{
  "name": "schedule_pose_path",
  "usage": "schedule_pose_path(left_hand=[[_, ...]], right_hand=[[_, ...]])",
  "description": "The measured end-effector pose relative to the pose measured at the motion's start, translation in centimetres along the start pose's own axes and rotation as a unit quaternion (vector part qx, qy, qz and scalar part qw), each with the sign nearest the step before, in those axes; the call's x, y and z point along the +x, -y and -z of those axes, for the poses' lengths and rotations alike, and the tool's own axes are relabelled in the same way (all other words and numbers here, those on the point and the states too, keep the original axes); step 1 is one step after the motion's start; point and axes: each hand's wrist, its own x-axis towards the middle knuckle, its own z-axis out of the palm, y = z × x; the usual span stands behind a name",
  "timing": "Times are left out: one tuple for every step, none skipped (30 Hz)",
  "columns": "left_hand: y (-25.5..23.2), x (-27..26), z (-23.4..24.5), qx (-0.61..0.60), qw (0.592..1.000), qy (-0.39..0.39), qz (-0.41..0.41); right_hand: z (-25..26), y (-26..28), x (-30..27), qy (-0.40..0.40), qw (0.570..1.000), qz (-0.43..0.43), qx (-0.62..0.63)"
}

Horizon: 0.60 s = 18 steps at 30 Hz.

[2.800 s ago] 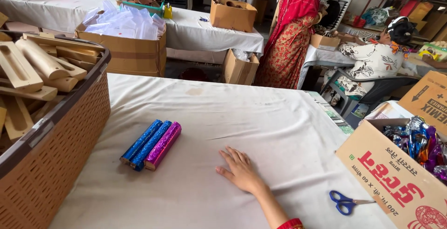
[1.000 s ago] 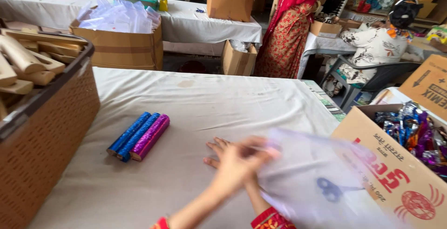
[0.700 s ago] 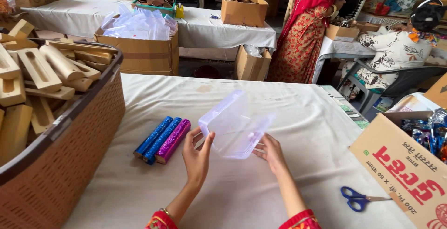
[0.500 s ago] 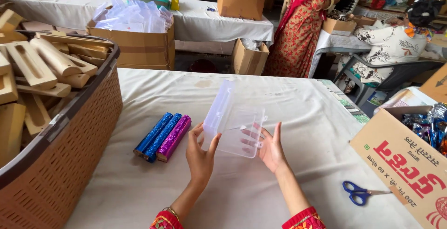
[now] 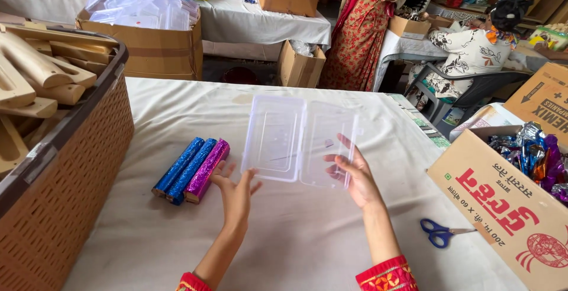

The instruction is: The person is wrapping small wooden blocks in decorative foil and then placing them into a plastic container.

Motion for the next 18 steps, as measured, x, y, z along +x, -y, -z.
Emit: schedule_pose_path(left_hand=[[0.7, 0.6, 0.5, 0.157, 0.981, -0.016, -0.114], [1.4, 1.1, 1.0, 0.308, 0.924, -0.029, -0.224], [0.0, 0.6, 0.9, 0.308, 0.925, -0.029, -0.223], [-1.5, 0.0, 0.8, 0.375, 0.861, 0.004, -0.344], [-3.0, -0.5, 0.6, 0.433, 0.776, 0.037, -0.458], [-3.2, -0.7, 0.6, 0.433, 0.776, 0.038, -0.458], [-3.4, -0.7, 0.5, 0.476, 0.713, 0.068, -0.510], [-3.6, -0.8, 0.4, 0.515, 0.644, 0.098, -0.557], [-3.4, -0.9, 0.3, 0.515, 0.644, 0.098, -0.557], [-3.1, -0.9, 0.2, 0.496, 0.617, 0.093, -0.603], [-2.9, -0.9, 0.1, 0.477, 0.587, 0.088, -0.648], [-3.9, -1.9, -0.3, 0.477, 0.587, 0.088, -0.649], [-4.9, -2.8, -0.6, 0.533, 0.539, 0.096, -0.645], [-5.9, -3.8, -1.0, 0.586, 0.488, 0.103, -0.638], [-5.2, -3.0, -0.6, 0.586, 0.490, 0.106, -0.637], [-4.4, -2.2, -0.1, 0.599, 0.488, 0.157, -0.615], [-3.5, -1.6, 0.5, 0.611, 0.486, 0.208, -0.589], [-2.7, -1.3, 0.7, 0.612, 0.488, 0.211, -0.586]], right_hand=[[0.7, 0.2, -0.1, 0.004, 1.000, 0.006, -0.001], [1.5, 0.3, -0.1, 0.007, 1.000, 0.012, -0.002], [2.2, 0.0, 0.0, 0.007, 1.000, 0.011, -0.002], [3.0, -0.4, 0.2, 0.011, 1.000, 0.019, -0.002], [3.8, -0.7, 0.4, 0.015, 0.999, 0.028, -0.002], [3.9, -0.6, 0.3, 0.014, 0.999, 0.029, -0.002], [4.0, -0.4, 0.4, -0.003, 0.999, 0.048, -0.001], [4.1, -0.2, 0.4, -0.021, 0.997, 0.068, 0.000], [4.5, -0.5, 0.6, -0.021, 0.997, 0.068, 0.000], [5.0, -0.8, 0.7, -0.056, 0.996, 0.076, 0.007], [5.4, -1.1, 0.9, -0.090, 0.992, 0.084, 0.015], [5.6, -1.3, 1.1, -0.090, 0.992, 0.084, 0.015], [5.8, -1.4, 1.1, -0.092, 0.991, 0.097, 0.014], [6.1, -1.5, 1.2, -0.094, 0.989, 0.110, 0.012], [5.9, -1.3, 1.1, -0.097, 0.989, 0.109, 0.012], [5.8, -1.2, 1.0, -0.098, 0.990, 0.093, -0.038], [5.7, -1.2, 0.9, -0.099, 0.988, 0.075, -0.088], [5.7, -1.3, 0.8, -0.100, 0.988, 0.071, -0.089]])
